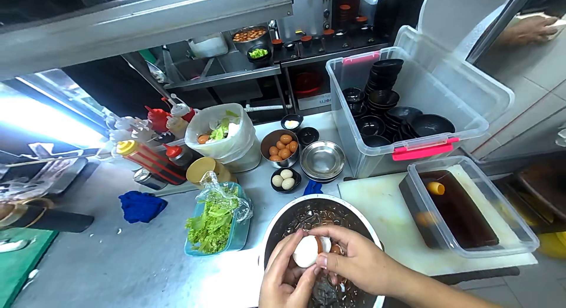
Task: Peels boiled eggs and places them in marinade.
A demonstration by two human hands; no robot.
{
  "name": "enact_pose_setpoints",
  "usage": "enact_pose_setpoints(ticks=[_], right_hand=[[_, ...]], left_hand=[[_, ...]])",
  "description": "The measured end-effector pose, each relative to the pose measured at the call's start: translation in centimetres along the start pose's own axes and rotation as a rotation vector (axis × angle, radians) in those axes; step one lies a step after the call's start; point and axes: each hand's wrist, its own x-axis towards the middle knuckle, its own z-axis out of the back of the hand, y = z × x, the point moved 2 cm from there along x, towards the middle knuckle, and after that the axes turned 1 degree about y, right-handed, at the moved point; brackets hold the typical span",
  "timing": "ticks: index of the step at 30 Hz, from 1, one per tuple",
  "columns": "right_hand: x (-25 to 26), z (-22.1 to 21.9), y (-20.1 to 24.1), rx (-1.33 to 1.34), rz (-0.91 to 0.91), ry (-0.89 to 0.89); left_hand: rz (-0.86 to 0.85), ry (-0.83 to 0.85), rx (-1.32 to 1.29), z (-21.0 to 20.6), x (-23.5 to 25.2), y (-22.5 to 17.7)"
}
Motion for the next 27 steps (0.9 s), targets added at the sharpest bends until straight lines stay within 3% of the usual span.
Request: enact_pose_setpoints(ticks=[27], right_hand=[[0.00, 0.26, -0.26, 0.038, 0.082, -0.046]], left_hand=[[-0.072, 0.007, -0.015, 0.41, -0.03, 0.57]])
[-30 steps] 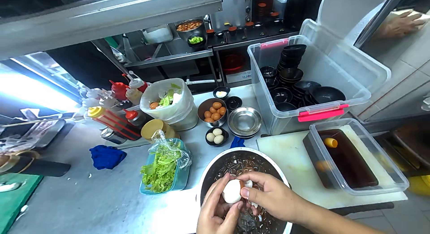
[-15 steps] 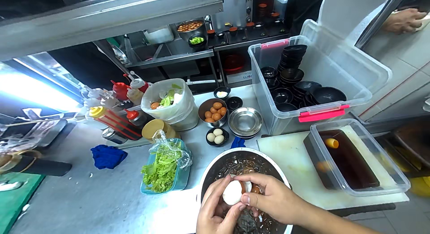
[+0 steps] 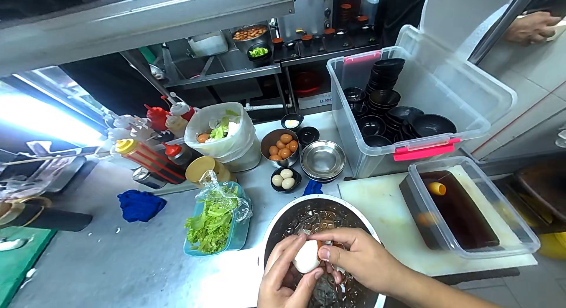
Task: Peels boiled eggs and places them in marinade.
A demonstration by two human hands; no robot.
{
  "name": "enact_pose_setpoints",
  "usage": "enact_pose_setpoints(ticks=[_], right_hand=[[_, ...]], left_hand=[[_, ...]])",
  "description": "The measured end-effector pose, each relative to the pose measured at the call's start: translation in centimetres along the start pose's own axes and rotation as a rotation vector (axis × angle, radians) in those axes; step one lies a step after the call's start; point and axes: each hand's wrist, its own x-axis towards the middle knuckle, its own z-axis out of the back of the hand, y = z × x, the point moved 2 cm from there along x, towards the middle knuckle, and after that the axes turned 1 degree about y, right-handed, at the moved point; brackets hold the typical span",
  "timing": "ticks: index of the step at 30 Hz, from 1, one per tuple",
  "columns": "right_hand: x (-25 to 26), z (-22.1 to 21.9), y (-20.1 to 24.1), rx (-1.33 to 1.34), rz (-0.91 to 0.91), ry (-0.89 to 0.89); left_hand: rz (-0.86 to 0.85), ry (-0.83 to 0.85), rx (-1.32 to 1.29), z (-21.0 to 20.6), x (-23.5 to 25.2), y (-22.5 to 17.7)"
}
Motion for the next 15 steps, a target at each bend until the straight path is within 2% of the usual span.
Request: enact_pose_setpoints(ticks=[6, 12, 15], right_hand=[[-0.20, -0.28, 0.53, -0.021, -0.006, 0.081], [-0.16, -0.30, 0.26, -0.029, -0.016, 0.041], [-0.12, -0.19, 0.34, -0.034, -0.023, 0.026]], left_hand=[[0.010, -0.028, -0.071, 0.06, 0.14, -0.16], [0.043, -0.073, -0.077, -0.07, 0.12, -0.33], [0.038, -0.035, -0.097, -0.12, 0.12, -0.25]])
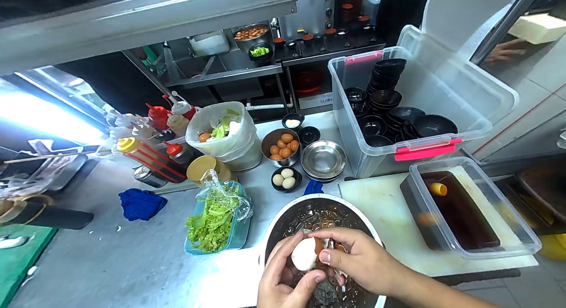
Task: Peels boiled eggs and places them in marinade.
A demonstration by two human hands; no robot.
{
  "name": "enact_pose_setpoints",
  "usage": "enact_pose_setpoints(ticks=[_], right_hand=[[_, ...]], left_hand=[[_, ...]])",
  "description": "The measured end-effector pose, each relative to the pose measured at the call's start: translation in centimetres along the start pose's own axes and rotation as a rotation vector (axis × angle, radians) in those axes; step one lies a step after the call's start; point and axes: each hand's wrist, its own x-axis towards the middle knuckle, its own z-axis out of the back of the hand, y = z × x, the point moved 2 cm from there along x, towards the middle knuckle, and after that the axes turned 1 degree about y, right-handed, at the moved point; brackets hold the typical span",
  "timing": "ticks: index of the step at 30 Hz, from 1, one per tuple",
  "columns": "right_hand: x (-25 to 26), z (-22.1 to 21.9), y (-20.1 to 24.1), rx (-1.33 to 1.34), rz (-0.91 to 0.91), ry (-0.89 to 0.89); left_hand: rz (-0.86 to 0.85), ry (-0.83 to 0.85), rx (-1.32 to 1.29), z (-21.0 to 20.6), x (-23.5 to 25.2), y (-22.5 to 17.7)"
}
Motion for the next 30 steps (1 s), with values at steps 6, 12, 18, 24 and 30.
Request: enact_pose_setpoints(ticks=[6, 12, 18, 24, 30], right_hand=[[-0.01, 0.30, 0.26, -0.031, -0.020, 0.024], [0.01, 0.46, 0.23, -0.165, 0.071, -0.011], [0.17, 0.54, 0.11, -0.251, 0.138, 0.012], [0.20, 0.73, 0.43, -0.190, 0.071, 0.030], [0.10, 0.72, 0.22, -0.151, 0.043, 0.023]], left_hand=[[0.018, 0.055, 0.040, -0.17, 0.00, -0.01], [0.022, 0.048, 0.050, -0.14, 0.04, 0.01], [0.044, 0.023, 0.040, -0.17, 0.06, -0.17], [0.064, 0.003, 0.020, -0.17, 0.03, -0.26], [0.079, 0.034, 0.011, -0.31, 0.26, -0.02]])
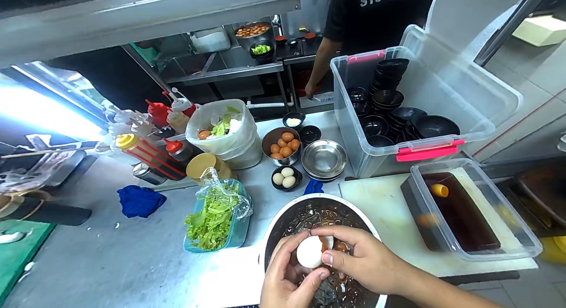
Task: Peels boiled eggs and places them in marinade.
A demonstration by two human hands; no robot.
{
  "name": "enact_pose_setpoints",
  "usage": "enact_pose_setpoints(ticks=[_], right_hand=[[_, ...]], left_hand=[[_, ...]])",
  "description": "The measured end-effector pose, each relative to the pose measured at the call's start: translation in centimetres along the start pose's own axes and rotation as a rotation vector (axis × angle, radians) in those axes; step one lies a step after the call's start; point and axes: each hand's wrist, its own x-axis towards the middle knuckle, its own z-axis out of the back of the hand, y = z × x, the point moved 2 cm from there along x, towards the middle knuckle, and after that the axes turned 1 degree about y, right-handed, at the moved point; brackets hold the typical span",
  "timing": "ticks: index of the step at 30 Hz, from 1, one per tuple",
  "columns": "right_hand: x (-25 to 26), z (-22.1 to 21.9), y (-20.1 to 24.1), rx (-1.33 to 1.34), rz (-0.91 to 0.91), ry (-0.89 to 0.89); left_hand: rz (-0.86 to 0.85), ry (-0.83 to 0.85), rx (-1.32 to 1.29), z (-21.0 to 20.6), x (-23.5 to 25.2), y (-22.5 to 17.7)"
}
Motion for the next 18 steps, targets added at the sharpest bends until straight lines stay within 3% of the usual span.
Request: enact_pose_setpoints(ticks=[10, 15, 18], right_hand=[[0.26, -0.48, -0.41, -0.133, 0.060, -0.053], [0.22, -0.64, -0.49, -0.160, 0.079, -0.056], [0.17, -0.65, -0.30, -0.180, 0.062, -0.048]], left_hand=[[-0.029, -0.063, 0.260, -0.36, -0.17, 0.15], [-0.122, -0.013, 0.516, -0.27, -0.07, 0.25], [-0.130, -0.018, 0.538, -0.33, -0.05, 0.17]])
